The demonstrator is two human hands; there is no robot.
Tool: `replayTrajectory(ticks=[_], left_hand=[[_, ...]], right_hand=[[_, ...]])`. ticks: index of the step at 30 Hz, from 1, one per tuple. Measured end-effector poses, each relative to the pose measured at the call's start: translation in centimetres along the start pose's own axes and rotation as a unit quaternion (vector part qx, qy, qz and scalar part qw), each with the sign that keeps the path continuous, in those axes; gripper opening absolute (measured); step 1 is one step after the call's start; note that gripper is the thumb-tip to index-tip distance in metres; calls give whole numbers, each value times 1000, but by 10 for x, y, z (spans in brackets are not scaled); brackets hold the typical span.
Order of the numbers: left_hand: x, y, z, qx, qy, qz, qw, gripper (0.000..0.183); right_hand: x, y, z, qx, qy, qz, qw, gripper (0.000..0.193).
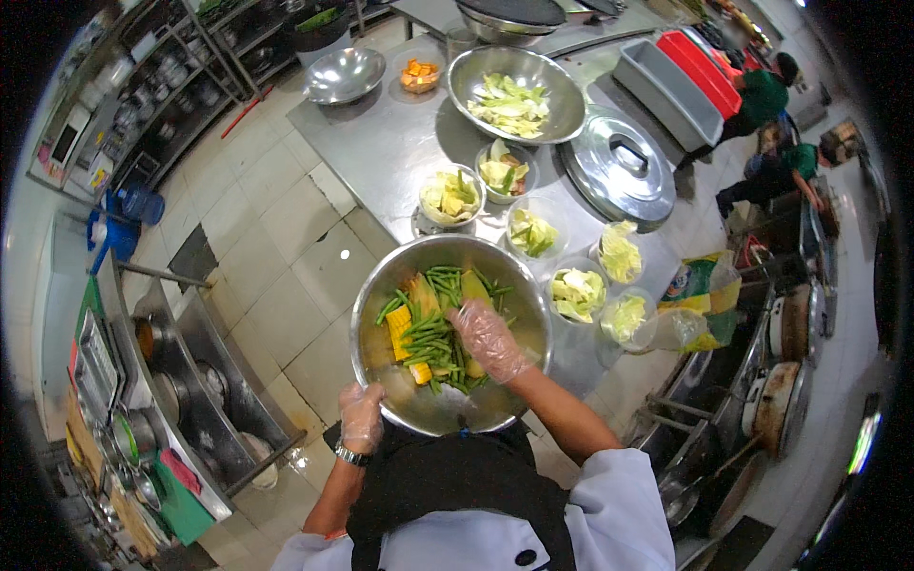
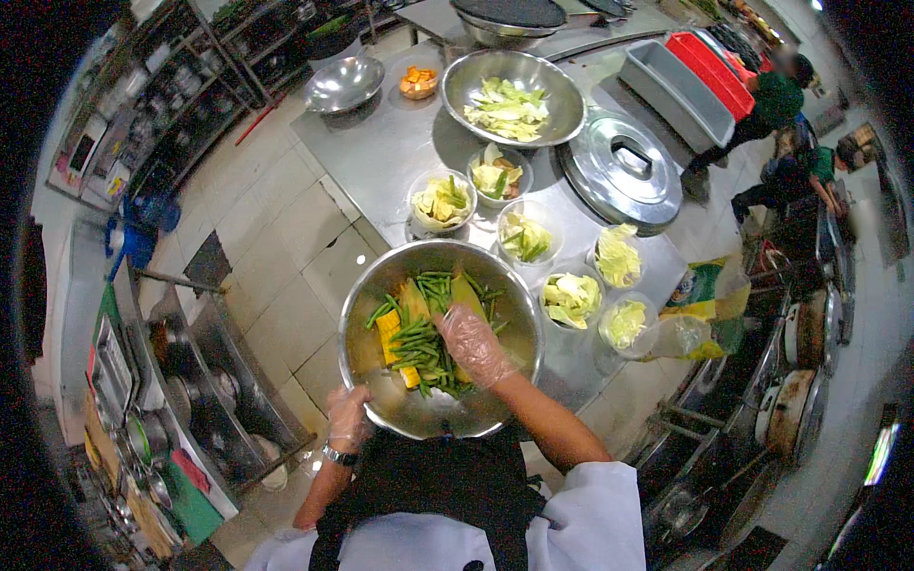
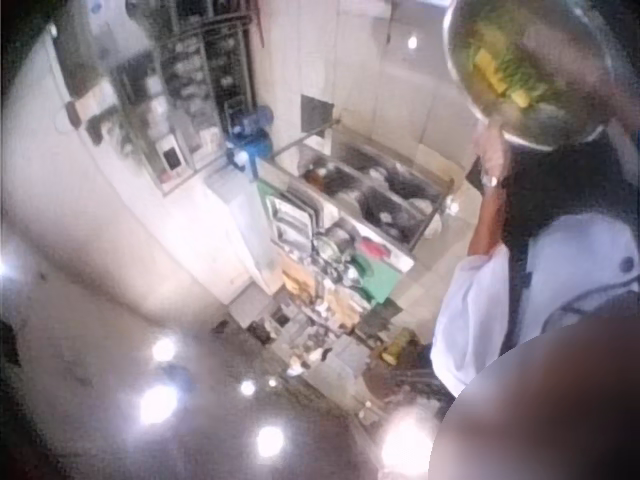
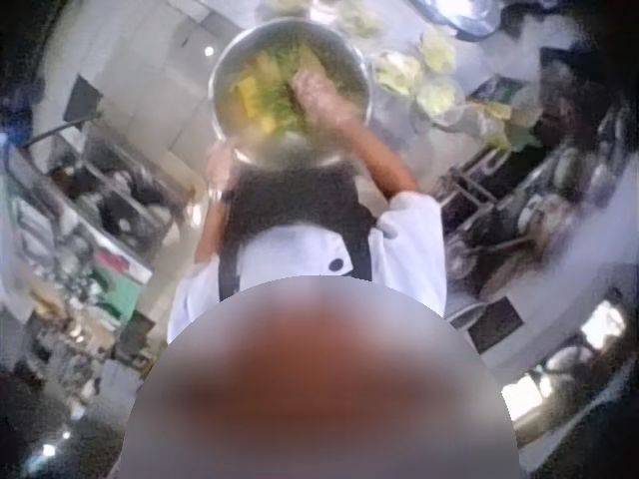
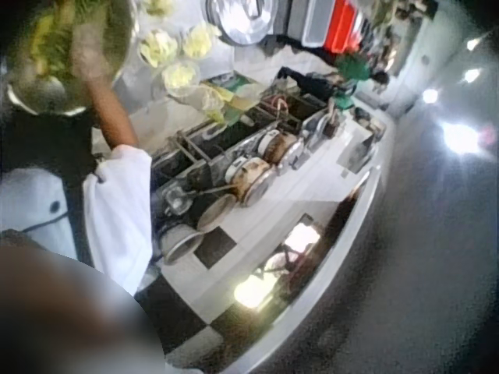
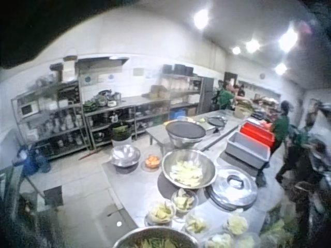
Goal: The person assembles food portions by placing cooked meat into clear plastic containers, then adding shredded cabbage and other vegetables. The person uses gloved hands to handle the food items and arranges them into multiple containers on a stainless steel countertop.
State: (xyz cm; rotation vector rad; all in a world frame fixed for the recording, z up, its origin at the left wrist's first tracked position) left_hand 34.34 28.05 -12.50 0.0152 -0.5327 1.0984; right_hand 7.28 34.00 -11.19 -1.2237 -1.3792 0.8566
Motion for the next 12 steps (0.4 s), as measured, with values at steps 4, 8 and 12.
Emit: replayTrajectory(ticks=[4,8,12], left_hand=[[-1,5,20,49,-82,1,995,9],[-6,10,12,129,-93,-10,987,7],[-9,14,15,102,-82,-31,991,8]], right_hand=[[25,39,56,-541,62,174,820,36],[44,-33,70,-504,131,105,847,18],[82,-36,123,-632,262,102,722,21]])
Point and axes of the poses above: each hand's wrist, its own x-axis away from the middle knuckle, its own y-axis out of the palm, z = x × y, the point moved 9 cm from there along -x, towards the middle knuckle, and after that the axes turned 1 degree about -z, right-handed, at the moved point
